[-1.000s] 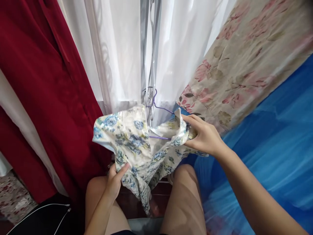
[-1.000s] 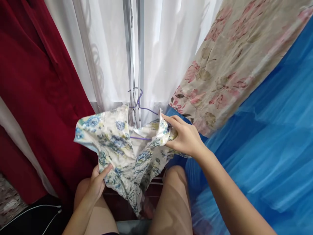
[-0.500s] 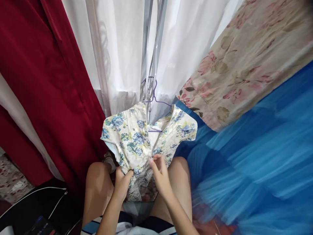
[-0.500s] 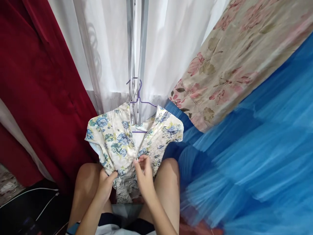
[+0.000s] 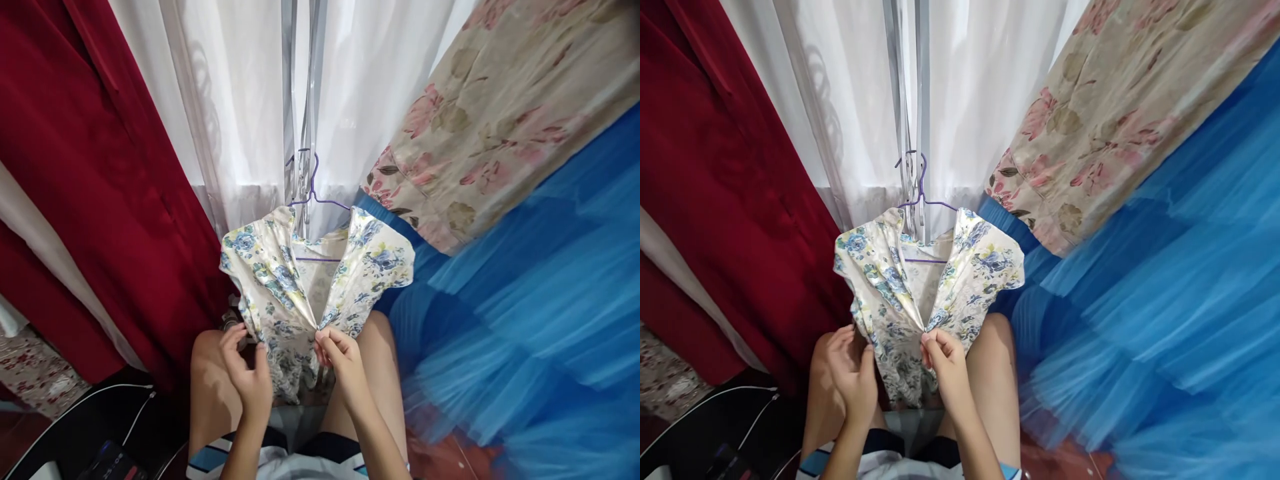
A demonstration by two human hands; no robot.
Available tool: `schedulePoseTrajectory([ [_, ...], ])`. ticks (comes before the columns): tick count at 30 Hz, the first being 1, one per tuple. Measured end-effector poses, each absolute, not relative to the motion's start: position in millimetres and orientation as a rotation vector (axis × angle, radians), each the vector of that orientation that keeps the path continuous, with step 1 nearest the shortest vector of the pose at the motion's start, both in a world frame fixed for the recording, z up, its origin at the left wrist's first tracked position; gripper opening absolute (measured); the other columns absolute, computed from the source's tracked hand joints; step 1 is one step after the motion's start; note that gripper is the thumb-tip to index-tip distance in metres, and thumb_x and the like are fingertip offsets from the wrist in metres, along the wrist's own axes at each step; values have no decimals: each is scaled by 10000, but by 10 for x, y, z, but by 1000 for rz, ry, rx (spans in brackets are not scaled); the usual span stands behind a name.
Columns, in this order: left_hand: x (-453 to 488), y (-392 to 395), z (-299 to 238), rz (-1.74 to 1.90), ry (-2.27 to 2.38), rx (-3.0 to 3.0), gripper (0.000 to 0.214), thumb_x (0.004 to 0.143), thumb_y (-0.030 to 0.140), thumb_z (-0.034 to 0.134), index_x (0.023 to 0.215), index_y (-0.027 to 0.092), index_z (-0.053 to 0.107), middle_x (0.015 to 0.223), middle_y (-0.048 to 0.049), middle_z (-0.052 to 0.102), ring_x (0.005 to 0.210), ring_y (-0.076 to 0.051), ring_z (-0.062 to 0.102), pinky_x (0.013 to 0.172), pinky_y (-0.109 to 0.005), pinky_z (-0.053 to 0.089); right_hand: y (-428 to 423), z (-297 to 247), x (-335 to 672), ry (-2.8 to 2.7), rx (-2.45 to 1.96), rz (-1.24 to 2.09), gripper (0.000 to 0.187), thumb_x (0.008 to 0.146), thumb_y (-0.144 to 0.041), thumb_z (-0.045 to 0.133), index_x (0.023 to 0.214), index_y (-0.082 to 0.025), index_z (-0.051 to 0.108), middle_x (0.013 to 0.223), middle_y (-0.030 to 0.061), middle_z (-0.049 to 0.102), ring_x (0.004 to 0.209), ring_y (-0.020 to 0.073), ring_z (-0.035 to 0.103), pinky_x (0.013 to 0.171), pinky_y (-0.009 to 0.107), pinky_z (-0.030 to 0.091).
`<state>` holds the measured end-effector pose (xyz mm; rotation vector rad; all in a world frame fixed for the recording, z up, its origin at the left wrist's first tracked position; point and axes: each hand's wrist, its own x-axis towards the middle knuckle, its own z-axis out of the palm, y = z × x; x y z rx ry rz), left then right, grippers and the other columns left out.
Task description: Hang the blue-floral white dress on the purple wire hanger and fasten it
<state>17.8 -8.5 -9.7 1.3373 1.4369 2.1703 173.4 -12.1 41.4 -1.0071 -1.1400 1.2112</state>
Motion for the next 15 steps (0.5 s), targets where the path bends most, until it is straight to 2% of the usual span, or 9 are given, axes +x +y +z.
schedulePoseTrajectory([
  [3, 426, -148, 33, 1770, 1296, 1779, 234, 846, 152, 607, 1072, 211, 587, 1143, -86, 601, 1138, -244, 560, 1037, -414, 423, -199, 413, 1743, -1202, -1017, 1213, 376, 882, -377, 606, 580, -190, 481, 519, -46, 400, 498, 97, 331, 500, 255, 247],
  [5, 560, -167, 69, 1504, 1216, 1782, 162, 899, 175, 559, 1054, 205, 593, 1064, -71, 638, 1048, -224, 598, 950, -362, 467, -226, 428, 1754, -1255, -1030, 1202, 362, 886, -370, 610, 596, -178, 508, 535, -45, 399, 513, 94, 330, 505, 250, 247],
  [9, 618, -151, 31, 1389, 1167, 1612, 100, 961, 250, 498, 941, 193, 577, 860, -31, 644, 823, -185, 617, 765, -288, 482, -265, 459, 1754, -1309, -1057, 1246, 339, 917, -415, 586, 694, -160, 585, 507, -60, 398, 472, 82, 309, 476, 238, 224],
  [12, 571, -146, 19, 1423, 1134, 1607, 96, 951, 256, 517, 998, 193, 573, 923, -41, 647, 875, -193, 619, 802, -291, 481, -268, 459, 1727, -1299, -1054, 1269, 354, 919, -434, 583, 688, -166, 576, 480, -63, 409, 436, 77, 315, 455, 230, 227],
  [15, 533, -163, 52, 1455, 1091, 1646, 163, 947, 253, 526, 1092, 192, 568, 1053, -72, 639, 1019, -218, 607, 936, -327, 462, -257, 453, 1711, -1292, -1050, 1282, 373, 899, -456, 608, 664, -169, 569, 473, -61, 411, 422, 75, 323, 433, 220, 226],
])
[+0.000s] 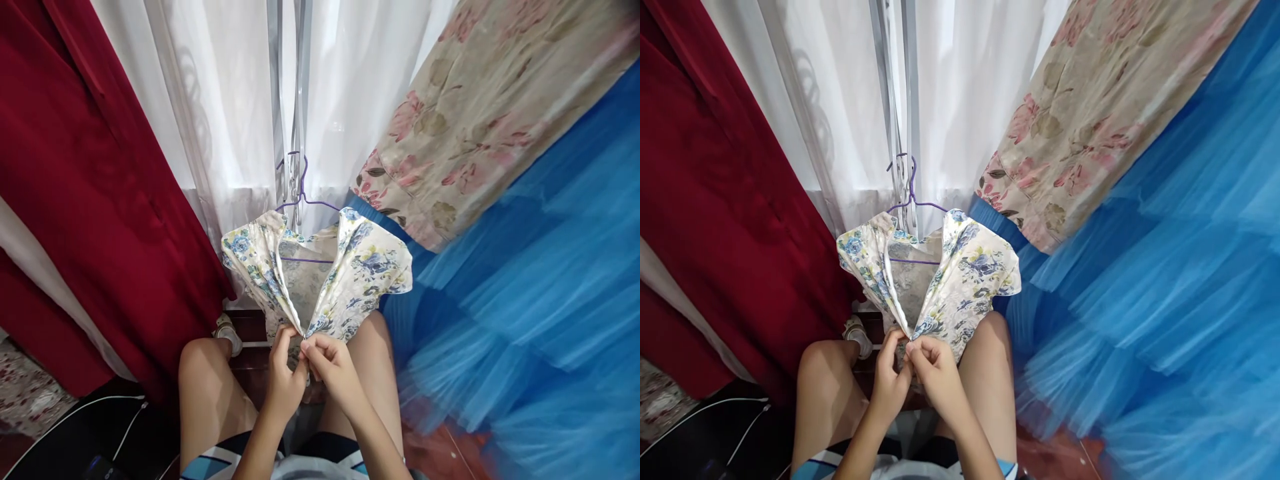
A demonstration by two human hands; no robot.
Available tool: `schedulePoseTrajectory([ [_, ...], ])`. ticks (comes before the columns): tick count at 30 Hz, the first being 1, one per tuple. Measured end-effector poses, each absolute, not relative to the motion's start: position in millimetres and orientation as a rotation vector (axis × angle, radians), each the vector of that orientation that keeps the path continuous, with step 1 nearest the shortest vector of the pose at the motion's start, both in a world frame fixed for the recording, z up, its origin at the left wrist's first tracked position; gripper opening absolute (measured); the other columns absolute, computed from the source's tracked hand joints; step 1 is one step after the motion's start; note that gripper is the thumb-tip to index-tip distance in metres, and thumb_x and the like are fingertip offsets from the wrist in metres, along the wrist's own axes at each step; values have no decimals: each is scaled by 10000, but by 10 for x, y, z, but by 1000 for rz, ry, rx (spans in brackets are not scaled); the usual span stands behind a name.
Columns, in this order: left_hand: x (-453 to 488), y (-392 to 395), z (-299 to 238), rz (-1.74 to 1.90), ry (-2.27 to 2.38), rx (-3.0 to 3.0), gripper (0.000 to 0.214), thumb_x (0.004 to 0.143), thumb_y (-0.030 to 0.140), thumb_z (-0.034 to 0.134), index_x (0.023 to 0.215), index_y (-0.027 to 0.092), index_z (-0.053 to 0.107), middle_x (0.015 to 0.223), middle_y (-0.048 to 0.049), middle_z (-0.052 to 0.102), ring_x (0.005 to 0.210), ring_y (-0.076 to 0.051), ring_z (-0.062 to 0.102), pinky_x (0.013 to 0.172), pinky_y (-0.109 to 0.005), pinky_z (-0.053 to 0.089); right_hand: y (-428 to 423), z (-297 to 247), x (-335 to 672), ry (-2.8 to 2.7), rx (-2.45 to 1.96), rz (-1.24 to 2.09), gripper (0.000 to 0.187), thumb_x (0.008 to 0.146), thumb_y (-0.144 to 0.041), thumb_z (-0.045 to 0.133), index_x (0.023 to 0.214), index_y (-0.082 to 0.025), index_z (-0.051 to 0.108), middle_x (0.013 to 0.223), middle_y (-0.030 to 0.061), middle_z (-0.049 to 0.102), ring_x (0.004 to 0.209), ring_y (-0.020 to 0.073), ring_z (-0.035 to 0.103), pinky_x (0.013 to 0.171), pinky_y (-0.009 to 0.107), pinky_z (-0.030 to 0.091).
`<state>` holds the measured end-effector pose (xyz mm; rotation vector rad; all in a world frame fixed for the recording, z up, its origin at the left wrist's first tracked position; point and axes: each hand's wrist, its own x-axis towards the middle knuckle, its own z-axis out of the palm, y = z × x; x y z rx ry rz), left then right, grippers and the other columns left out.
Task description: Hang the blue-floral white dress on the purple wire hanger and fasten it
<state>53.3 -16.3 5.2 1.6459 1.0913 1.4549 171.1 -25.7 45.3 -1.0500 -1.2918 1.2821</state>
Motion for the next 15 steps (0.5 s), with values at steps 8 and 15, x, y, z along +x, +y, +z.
schedulePoseTrajectory([
  [8, 443, -132, -8, 1198, 896, 1473, 395, 957, 366, 545, 1310, 189, 535, 1390, -115, 551, 1340, -261, 476, 1150, -381, 332, -286, 467, 1763, -1276, -1005, 1338, 410, 854, -500, 669, 637, -159, 597, 383, -75, 379, 352, 58, 259, 399, 221, 158],
  [15, 487, -226, 46, 1281, 1026, 1552, 213, 1009, 349, 435, 1050, 190, 570, 1032, -80, 657, 989, -212, 622, 904, -316, 474, -296, 395, 1673, -1048, -928, 1324, 352, 865, -467, 660, 724, -144, 668, 404, -79, 377, 389, 60, 247, 430, 222, 168],
])
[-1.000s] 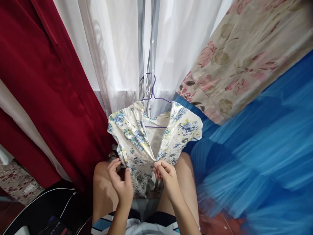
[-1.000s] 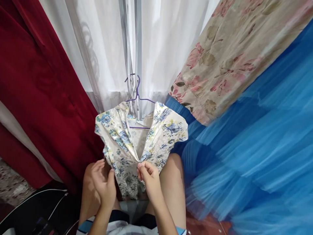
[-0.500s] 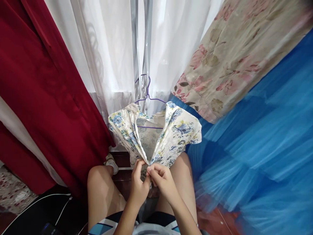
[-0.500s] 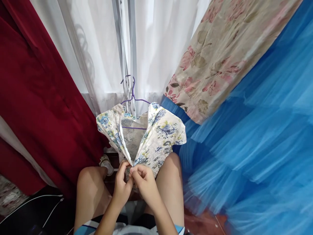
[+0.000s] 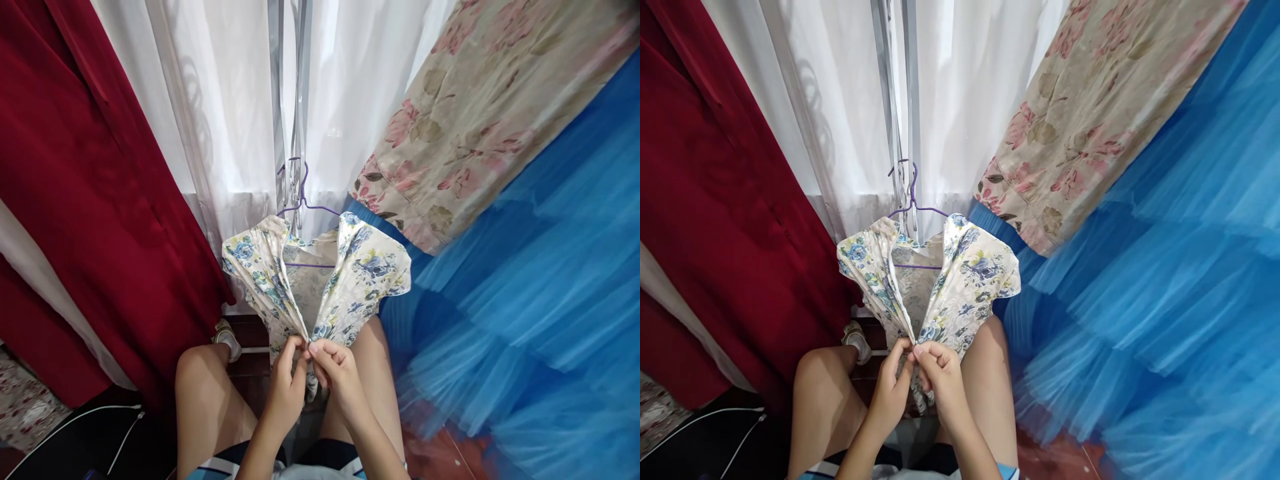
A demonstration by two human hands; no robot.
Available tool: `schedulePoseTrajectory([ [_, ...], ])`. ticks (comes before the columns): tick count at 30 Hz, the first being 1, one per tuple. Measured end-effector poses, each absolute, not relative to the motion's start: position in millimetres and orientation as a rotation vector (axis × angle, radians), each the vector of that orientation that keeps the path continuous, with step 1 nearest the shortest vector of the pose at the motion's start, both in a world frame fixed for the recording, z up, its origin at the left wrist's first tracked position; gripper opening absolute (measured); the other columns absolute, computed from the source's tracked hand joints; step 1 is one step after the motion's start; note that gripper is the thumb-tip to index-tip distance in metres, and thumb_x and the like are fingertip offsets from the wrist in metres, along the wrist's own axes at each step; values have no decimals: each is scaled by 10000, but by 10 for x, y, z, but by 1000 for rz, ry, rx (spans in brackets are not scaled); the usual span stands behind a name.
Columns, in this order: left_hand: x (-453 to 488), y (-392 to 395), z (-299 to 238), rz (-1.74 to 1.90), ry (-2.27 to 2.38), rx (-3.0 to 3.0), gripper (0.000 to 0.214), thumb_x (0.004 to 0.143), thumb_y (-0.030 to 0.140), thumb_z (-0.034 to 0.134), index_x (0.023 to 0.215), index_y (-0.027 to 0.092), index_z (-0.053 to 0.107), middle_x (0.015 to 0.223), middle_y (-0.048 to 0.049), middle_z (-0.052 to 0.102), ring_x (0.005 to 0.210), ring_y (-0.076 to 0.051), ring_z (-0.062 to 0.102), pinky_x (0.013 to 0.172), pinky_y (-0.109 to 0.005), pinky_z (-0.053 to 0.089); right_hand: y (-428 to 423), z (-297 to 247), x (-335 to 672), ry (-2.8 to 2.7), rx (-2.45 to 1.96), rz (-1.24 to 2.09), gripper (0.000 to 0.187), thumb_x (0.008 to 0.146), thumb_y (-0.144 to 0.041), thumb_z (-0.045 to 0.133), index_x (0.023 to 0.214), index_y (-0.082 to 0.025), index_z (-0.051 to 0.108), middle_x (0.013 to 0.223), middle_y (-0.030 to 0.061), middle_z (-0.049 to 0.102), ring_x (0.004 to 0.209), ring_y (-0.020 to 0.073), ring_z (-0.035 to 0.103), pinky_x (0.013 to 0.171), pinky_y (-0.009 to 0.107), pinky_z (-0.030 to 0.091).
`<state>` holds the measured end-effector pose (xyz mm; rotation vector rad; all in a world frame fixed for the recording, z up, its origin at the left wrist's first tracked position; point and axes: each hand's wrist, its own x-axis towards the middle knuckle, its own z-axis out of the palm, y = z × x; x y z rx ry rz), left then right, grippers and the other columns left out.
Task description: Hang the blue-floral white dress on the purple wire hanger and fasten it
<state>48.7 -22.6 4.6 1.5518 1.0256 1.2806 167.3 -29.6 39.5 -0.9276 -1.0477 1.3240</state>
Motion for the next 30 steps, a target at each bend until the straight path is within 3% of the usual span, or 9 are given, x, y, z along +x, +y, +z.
schedulePoseTrajectory([
  [8, 607, -205, -57, 1368, 1207, 1750, 160, 990, 290, 425, 996, 208, 562, 910, -85, 622, 877, -229, 605, 804, -339, 474, 206, 1080, 1775, -1214, -1039, 1050, 368, 874, -481, 639, 753, -139, 701, 406, -51, 443, 386, 90, 349, 432, 244, 254],
  [14, 767, -133, -202, 1312, 1213, 1782, 124, 979, 270, 448, 942, 214, 553, 829, -59, 609, 781, -209, 596, 717, -305, 453, 906, 1842, 1846, -1204, -844, 917, 314, 827, -397, 684, 653, -136, 685, 392, -58, 431, 386, 70, 310, 435, 243, 232],
  [18, 705, -18, -274, 1306, 1156, 1756, 127, 969, 261, 479, 937, 197, 584, 839, -55, 629, 798, -201, 616, 742, -299, 468, 950, 1977, 1806, -1249, -795, 871, 309, 842, -384, 663, 644, -147, 661, 431, -50, 464, 399, 69, 338, 431, 234, 236],
  [22, 465, 278, 250, 1519, 1054, 1802, 182, 962, 266, 528, 1100, 197, 625, 1037, -85, 662, 980, -212, 624, 887, -320, 472, 751, 1864, 1812, -1358, -835, 815, 316, 880, -444, 636, 774, -152, 693, 455, -49, 488, 421, 87, 389, 451, 233, 281],
  [26, 309, 681, 1187, 1750, 965, 2004, 435, 989, 278, 502, 1421, 233, 478, 1015, -64, 662, 901, -177, 622, 869, -305, 480, 581, 1826, 1862, -1430, -851, 837, 351, 883, -477, 630, 757, -155, 688, 464, -49, 474, 427, 89, 391, 450, 233, 288],
  [27, 313, 761, 1379, 1705, 929, 2100, 404, 996, 283, 493, 1396, 233, 506, 990, -54, 668, 868, -169, 625, 844, -295, 483, 567, 1828, 1874, -1456, -842, 844, 354, 889, -479, 621, 760, -156, 686, 470, -49, 471, 432, 90, 396, 453, 233, 292],
  [30, 417, 886, 1738, 1663, 923, 2356, 213, 997, 290, 498, 1073, 200, 676, 869, -34, 674, 802, -163, 625, 783, -272, 468, 621, 1803, 1897, -1478, -834, 823, 357, 887, -492, 615, 768, -160, 672, 479, -51, 455, 440, 91, 387, 449, 232, 276],
])
